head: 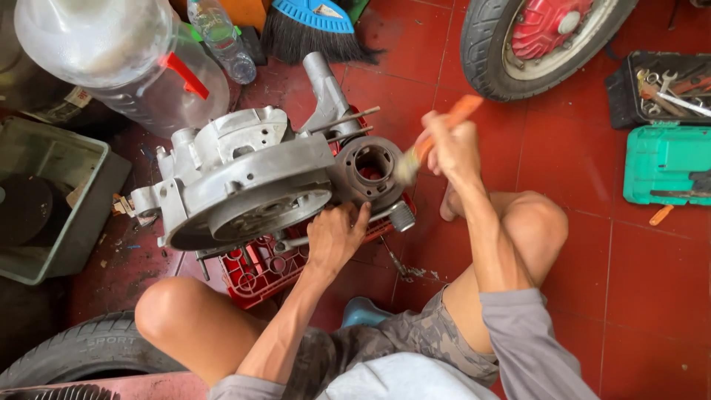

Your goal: Cleaning various motorcycle engine components like the cylinder head and block using a brush.

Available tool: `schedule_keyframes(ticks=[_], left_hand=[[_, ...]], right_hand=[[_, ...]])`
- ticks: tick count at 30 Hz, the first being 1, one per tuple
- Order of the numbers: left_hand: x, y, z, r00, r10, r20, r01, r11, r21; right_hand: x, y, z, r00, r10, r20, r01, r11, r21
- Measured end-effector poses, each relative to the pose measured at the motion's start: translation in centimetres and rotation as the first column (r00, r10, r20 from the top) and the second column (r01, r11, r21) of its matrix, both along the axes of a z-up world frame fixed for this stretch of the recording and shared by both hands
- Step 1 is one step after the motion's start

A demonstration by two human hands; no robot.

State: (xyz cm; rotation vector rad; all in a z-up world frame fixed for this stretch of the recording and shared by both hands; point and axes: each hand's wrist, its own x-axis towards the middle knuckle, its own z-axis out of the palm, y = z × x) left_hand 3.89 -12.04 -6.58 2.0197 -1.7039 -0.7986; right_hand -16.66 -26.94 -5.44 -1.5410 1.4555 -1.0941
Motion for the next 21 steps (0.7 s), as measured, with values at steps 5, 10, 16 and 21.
schedule_keyframes(ticks=[5,10,16,21], left_hand=[[-0.4,-0.4,-0.7,0.944,0.143,-0.297,-0.106,0.985,0.138],[-1.1,-0.4,0.8,0.855,0.227,-0.466,-0.169,0.972,0.164],[-1.2,-0.4,0.9,0.817,0.237,-0.526,-0.165,0.97,0.181],[-1.4,0.0,0.5,0.849,0.197,-0.49,-0.156,0.98,0.123]], right_hand=[[2.0,-1.1,0.4,0.96,-0.134,0.246,0.107,0.987,0.119],[4.8,-0.7,-0.1,0.997,-0.018,0.079,-0.004,0.962,0.273],[3.6,-2.9,-0.3,0.964,-0.189,0.185,0.148,0.965,0.218],[2.8,-3.3,-3.0,0.944,-0.229,0.239,0.167,0.952,0.256]])
